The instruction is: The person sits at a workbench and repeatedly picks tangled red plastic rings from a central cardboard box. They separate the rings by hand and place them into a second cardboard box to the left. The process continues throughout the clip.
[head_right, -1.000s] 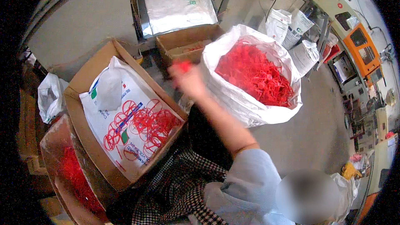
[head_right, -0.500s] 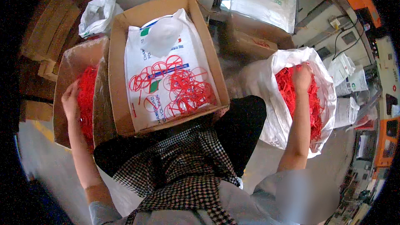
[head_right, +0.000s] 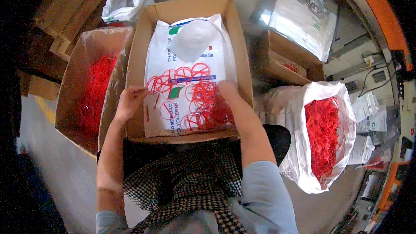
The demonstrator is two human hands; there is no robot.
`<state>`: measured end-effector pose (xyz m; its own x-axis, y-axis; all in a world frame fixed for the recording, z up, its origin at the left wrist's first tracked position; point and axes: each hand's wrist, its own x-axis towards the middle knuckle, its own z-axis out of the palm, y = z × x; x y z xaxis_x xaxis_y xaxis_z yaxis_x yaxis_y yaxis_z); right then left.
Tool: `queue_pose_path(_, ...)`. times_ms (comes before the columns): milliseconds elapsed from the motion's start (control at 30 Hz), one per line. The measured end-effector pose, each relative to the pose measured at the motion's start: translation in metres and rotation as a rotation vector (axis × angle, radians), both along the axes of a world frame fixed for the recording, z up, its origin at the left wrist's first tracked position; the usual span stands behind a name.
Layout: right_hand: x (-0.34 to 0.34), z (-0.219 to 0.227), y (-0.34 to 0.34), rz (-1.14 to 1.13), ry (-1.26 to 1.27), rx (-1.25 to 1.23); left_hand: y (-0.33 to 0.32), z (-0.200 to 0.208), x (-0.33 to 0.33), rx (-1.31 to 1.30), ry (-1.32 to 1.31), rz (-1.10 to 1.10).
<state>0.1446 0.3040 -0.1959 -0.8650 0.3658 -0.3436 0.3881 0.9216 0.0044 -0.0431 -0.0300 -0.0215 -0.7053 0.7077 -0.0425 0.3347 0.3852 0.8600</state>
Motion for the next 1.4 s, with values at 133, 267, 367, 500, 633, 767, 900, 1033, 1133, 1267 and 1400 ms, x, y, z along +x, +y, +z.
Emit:
queue_pose_path(133, -0.030, 0.048, -0.021, -0.215, 0.199, -0.504, 0.001, -0.017, -0.001, -0.049, 0.061, -0.024)
queue_pose_path(267, -0.065, 0.108, -0.078, -0.019, 0.397, -1.084, 0.033, -0.036, 0.020, 0.135, -0.249, 0.016)
queue_pose_path(367, -0.076, 0.160, -0.137, 0.046, 0.443, -1.376, 0.038, -0.002, 0.019, 0.043, -0.424, -0.023)
queue_pose_path(500, -0.083, 0.155, -0.167, -0.159, 0.507, -1.821, 0.031, -0.024, 0.008, 0.152, -0.029, 0.074)
queue_pose_path(633, -0.081, 0.140, -0.180, -0.214, 0.627, -1.787, 0.026, -0.024, 0.005, 0.164, -0.427, -0.065)
queue_pose_path(767, -0.096, 0.143, -0.190, -1.080, 0.853, -1.660, 0.020, 0.000, 0.019, -0.076, 0.186, 0.024)
queue_pose_path(900, -0.135, 0.044, -0.131, -1.340, 0.857, -1.863, 0.027, 0.019, 0.035, 0.344, 0.785, -0.122)
queue_pose_path(1033, -0.144, 0.006, -0.083, -0.645, 0.613, -0.472, 0.015, 0.036, 0.020, 0.450, 0.091, 0.246)
queue_pose_path(1133, -0.153, 0.014, -0.070, -0.404, 0.247, -0.209, 0.004, 0.035, -0.005, 0.554, -0.532, 0.484)
queue_pose_path(1267, -0.163, -0.013, -0.052, -0.231, 0.135, -0.131, 0.007, 0.021, -0.020, 0.424, -0.700, 0.490)
queue_pose_path(1400, -0.143, -0.009, -0.061, -0.150, 0.260, -0.159, 0.015, 0.003, -0.025, 0.179, -0.317, 0.383)
